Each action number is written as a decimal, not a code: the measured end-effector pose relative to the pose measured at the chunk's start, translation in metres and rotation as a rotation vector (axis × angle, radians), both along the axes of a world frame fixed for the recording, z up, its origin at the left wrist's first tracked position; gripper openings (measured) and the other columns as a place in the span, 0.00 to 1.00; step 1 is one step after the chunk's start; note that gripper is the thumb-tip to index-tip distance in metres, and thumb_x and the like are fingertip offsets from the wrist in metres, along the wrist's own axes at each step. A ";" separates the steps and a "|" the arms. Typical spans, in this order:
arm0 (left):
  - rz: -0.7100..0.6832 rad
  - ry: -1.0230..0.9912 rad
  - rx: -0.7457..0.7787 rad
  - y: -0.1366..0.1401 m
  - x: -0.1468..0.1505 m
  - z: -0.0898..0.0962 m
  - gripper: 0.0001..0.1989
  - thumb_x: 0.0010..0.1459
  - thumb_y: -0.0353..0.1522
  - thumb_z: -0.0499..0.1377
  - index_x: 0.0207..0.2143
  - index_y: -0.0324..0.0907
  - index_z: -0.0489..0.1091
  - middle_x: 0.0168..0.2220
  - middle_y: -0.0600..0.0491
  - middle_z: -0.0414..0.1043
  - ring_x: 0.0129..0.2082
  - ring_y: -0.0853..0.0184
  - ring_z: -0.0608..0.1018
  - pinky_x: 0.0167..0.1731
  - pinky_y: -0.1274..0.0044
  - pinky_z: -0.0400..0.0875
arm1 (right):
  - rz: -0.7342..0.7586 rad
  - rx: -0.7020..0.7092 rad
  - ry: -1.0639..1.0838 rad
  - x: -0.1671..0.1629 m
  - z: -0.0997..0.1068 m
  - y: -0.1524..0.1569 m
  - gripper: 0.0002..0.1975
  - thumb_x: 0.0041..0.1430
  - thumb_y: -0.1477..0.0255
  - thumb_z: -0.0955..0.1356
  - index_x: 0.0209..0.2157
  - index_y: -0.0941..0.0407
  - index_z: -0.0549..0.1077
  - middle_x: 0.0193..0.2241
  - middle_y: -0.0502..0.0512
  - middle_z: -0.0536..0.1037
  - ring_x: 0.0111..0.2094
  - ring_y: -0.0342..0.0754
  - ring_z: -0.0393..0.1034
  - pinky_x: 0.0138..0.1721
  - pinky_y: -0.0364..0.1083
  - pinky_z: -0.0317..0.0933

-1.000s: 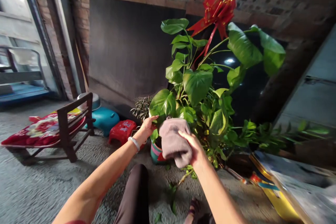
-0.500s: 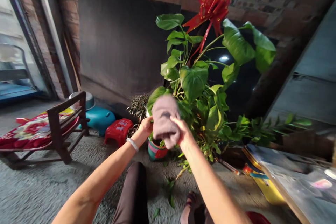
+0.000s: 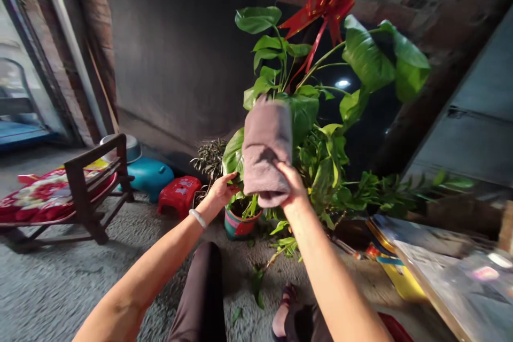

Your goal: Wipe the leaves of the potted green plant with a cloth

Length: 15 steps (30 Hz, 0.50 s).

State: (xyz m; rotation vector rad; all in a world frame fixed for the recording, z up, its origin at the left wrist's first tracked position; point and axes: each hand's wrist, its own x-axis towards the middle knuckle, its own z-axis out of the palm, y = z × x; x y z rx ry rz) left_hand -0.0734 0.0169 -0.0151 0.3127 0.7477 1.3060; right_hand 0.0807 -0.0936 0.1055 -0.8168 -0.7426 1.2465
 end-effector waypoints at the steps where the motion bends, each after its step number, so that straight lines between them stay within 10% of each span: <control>1: 0.000 0.008 -0.004 0.000 -0.004 -0.001 0.07 0.60 0.20 0.66 0.40 0.36 0.77 0.28 0.52 0.81 0.21 0.68 0.79 0.26 0.77 0.76 | 0.012 -0.099 -0.008 -0.004 -0.019 -0.002 0.11 0.46 0.71 0.80 0.32 0.53 0.79 0.27 0.48 0.85 0.31 0.49 0.79 0.33 0.45 0.74; 6: 0.016 0.069 -0.048 0.002 -0.024 -0.005 0.06 0.65 0.21 0.63 0.42 0.36 0.76 0.27 0.52 0.80 0.21 0.68 0.80 0.24 0.78 0.75 | 0.003 -0.389 -0.149 0.021 -0.089 -0.064 0.22 0.39 0.66 0.85 0.37 0.55 0.82 0.31 0.54 0.87 0.32 0.54 0.82 0.33 0.48 0.73; 12: 0.045 0.031 -0.042 0.001 -0.013 0.005 0.08 0.70 0.22 0.57 0.37 0.38 0.73 0.26 0.51 0.79 0.21 0.66 0.80 0.24 0.77 0.77 | -0.153 0.008 -0.248 0.056 -0.025 -0.043 0.25 0.38 0.60 0.87 0.36 0.55 0.84 0.35 0.53 0.89 0.36 0.52 0.82 0.38 0.48 0.74; 15: 0.028 0.040 -0.040 -0.002 -0.013 0.004 0.09 0.70 0.21 0.56 0.37 0.38 0.73 0.25 0.52 0.78 0.21 0.68 0.80 0.24 0.78 0.76 | -0.141 -0.073 -0.083 0.059 -0.018 -0.008 0.17 0.38 0.66 0.84 0.31 0.54 0.83 0.30 0.51 0.87 0.33 0.51 0.81 0.37 0.47 0.76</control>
